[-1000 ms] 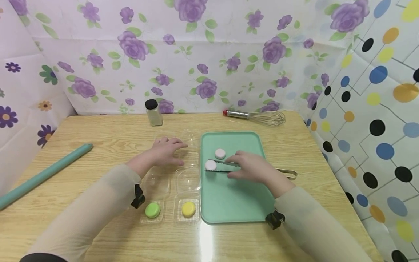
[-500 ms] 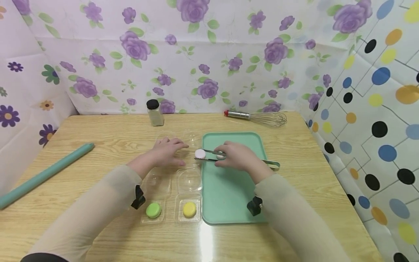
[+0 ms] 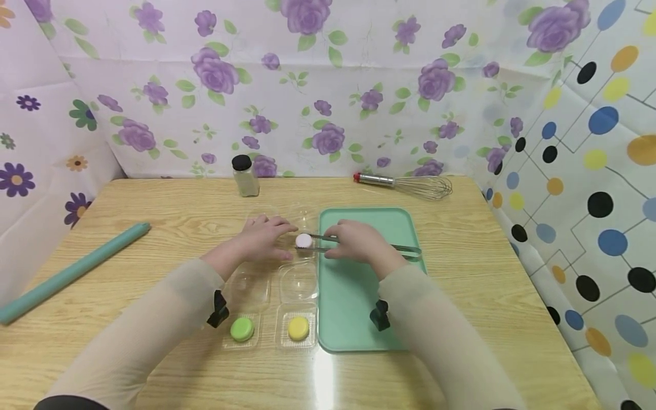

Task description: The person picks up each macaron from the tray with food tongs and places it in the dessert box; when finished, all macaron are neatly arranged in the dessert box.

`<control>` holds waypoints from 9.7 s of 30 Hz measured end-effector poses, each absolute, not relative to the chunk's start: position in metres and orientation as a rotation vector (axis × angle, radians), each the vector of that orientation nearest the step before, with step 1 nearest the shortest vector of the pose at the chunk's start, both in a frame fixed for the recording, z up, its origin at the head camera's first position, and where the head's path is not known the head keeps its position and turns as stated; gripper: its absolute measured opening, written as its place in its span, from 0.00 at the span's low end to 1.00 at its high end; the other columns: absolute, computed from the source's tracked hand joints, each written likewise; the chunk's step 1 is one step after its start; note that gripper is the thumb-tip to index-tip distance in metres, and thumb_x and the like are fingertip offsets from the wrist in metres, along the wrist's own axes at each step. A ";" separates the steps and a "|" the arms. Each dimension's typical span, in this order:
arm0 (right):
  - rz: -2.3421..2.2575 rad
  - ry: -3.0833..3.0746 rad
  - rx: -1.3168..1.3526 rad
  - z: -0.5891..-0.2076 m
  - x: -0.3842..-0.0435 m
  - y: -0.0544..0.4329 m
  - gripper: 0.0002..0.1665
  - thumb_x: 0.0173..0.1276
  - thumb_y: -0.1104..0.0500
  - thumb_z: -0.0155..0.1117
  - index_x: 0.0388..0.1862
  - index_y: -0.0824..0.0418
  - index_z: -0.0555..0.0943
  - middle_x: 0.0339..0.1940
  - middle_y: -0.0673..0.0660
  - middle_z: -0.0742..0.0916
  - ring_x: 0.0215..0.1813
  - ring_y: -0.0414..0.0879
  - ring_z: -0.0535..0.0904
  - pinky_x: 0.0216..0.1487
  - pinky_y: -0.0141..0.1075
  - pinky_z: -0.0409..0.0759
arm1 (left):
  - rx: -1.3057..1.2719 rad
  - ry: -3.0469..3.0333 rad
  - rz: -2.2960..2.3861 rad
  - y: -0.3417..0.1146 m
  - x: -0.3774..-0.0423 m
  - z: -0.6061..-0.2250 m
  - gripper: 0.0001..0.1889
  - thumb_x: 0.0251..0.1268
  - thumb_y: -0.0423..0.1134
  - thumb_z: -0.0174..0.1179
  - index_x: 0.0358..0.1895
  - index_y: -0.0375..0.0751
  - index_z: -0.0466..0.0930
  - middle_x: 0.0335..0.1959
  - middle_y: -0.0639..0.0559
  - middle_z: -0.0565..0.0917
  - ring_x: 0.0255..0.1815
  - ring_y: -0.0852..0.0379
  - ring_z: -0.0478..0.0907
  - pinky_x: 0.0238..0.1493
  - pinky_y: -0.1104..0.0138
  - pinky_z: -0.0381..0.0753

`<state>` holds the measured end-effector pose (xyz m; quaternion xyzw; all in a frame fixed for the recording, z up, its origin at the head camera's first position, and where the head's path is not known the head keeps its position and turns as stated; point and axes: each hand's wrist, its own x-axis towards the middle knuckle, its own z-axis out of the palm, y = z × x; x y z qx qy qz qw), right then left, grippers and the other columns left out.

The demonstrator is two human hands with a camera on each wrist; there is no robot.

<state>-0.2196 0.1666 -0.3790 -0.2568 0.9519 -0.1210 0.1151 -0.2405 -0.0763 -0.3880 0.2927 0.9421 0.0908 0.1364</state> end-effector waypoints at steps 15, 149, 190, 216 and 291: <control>-0.260 2.768 -0.728 -0.374 -0.220 0.155 0.28 0.59 0.45 0.68 0.57 0.55 0.79 0.47 0.54 0.81 0.48 0.48 0.77 0.50 0.45 0.74 | 0.819 2.740 0.254 -0.076 -0.240 -0.388 0.38 0.54 0.60 0.63 0.68 0.52 0.64 0.67 0.53 0.64 0.62 0.44 0.59 0.55 0.52 0.57; -0.182 2.744 -0.827 -0.365 -0.237 0.083 0.29 0.61 0.42 0.63 0.60 0.47 0.76 0.53 0.50 0.79 0.52 0.46 0.76 0.49 0.43 0.75 | 0.774 2.786 0.337 -0.158 -0.242 -0.395 0.39 0.50 0.59 0.66 0.66 0.48 0.67 0.66 0.44 0.66 0.61 0.37 0.60 0.56 0.42 0.56; -0.120 2.718 -0.761 -0.362 -0.235 0.081 0.31 0.59 0.42 0.64 0.61 0.49 0.75 0.55 0.52 0.78 0.51 0.48 0.76 0.49 0.45 0.75 | 0.785 2.793 0.339 -0.157 -0.242 -0.396 0.39 0.50 0.59 0.66 0.66 0.48 0.67 0.65 0.45 0.66 0.59 0.38 0.61 0.53 0.44 0.59; -0.460 2.808 -0.679 -0.348 -0.222 0.179 0.34 0.60 0.43 0.66 0.64 0.52 0.73 0.53 0.58 0.78 0.48 0.51 0.76 0.46 0.47 0.75 | 0.793 2.797 0.346 -0.159 -0.242 -0.395 0.38 0.51 0.59 0.66 0.66 0.47 0.67 0.65 0.44 0.66 0.59 0.38 0.61 0.53 0.44 0.58; -0.380 2.965 0.448 -0.430 -0.167 0.360 0.55 0.55 0.23 0.49 0.71 0.58 0.62 0.58 0.76 0.70 0.51 0.70 0.71 0.26 0.50 0.69 | 0.776 2.805 0.374 -0.161 -0.238 -0.401 0.38 0.55 0.58 0.63 0.68 0.48 0.64 0.64 0.43 0.65 0.58 0.40 0.60 0.53 0.46 0.58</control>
